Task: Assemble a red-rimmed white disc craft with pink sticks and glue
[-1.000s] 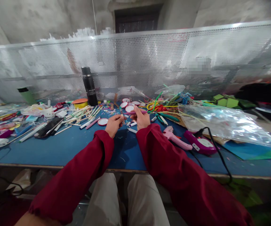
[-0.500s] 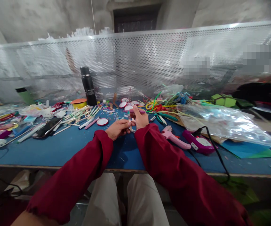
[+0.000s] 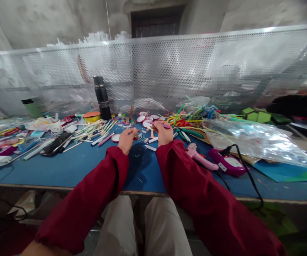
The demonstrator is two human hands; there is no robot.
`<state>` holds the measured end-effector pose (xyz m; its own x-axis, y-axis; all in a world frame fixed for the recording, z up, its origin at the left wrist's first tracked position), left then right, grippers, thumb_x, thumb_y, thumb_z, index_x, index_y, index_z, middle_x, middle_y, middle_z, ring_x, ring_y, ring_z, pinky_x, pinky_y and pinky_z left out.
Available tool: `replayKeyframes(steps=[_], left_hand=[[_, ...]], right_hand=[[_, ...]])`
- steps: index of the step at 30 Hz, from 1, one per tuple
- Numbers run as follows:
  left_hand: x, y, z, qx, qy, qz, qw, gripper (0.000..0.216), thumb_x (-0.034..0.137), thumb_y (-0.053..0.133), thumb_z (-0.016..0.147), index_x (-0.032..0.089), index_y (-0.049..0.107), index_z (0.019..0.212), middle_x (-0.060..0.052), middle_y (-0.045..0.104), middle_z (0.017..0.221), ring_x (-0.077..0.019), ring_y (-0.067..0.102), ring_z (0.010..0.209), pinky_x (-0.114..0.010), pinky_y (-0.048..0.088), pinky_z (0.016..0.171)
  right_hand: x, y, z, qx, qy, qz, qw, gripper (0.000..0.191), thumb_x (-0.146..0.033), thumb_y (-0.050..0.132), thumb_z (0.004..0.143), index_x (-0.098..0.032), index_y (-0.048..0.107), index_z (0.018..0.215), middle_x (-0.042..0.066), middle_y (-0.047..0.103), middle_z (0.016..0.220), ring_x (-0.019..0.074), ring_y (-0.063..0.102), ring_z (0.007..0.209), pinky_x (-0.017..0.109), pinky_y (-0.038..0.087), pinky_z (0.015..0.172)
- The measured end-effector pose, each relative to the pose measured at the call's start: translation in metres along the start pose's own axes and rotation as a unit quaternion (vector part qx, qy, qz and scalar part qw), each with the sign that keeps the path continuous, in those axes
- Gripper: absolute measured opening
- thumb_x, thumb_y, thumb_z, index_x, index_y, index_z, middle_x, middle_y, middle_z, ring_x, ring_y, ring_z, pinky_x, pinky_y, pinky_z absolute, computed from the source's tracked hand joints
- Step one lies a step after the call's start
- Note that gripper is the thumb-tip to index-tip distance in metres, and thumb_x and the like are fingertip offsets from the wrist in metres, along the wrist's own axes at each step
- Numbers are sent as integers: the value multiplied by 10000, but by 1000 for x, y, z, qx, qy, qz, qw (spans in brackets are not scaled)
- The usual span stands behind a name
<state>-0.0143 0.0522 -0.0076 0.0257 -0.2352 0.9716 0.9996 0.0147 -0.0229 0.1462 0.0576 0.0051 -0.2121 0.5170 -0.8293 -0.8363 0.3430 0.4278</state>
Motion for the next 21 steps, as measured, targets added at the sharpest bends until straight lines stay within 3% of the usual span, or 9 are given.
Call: replayKeyframes(steps=[5, 14, 21], left_hand=[[-11, 11, 1, -61, 30, 38, 997, 213, 367, 595, 785, 169, 671, 772, 9, 564, 614, -101, 490, 543, -215, 318, 482], [-16, 12, 2, -72, 59, 56, 994, 222, 381, 583, 781, 176, 617, 702, 11, 553, 584, -102, 475, 513, -222, 349, 477], [-15, 12, 2, -77, 69, 68, 992, 246, 369, 578, 783, 179, 579, 627, 6, 548, 583, -103, 479, 517, -225, 366, 479]], right_hand=[[-8, 5, -17, -85, -55, -88, 991, 177, -314, 627, 698, -206, 533, 593, -24, 610, 518, 134, 574, 517, 265, 470, 555], [-16, 6, -28, -142, -181, -210, 950, 118, -264, 557, 765, -225, 581, 656, -28, 599, 633, 141, 552, 627, 269, 440, 637], [-15, 5, -29, -149, -182, -241, 942, 177, -314, 562, 784, -225, 574, 631, -28, 592, 623, 140, 522, 624, 271, 423, 654]])
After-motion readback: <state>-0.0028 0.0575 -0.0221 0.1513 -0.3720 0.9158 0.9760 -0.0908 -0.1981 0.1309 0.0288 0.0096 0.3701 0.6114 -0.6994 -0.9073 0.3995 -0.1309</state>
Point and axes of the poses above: each hand's wrist, its own z-axis towards the middle knuckle, its own y-axis out of the palm, x = y × z, the point moved 1 cm from there along z, towards the middle knuckle
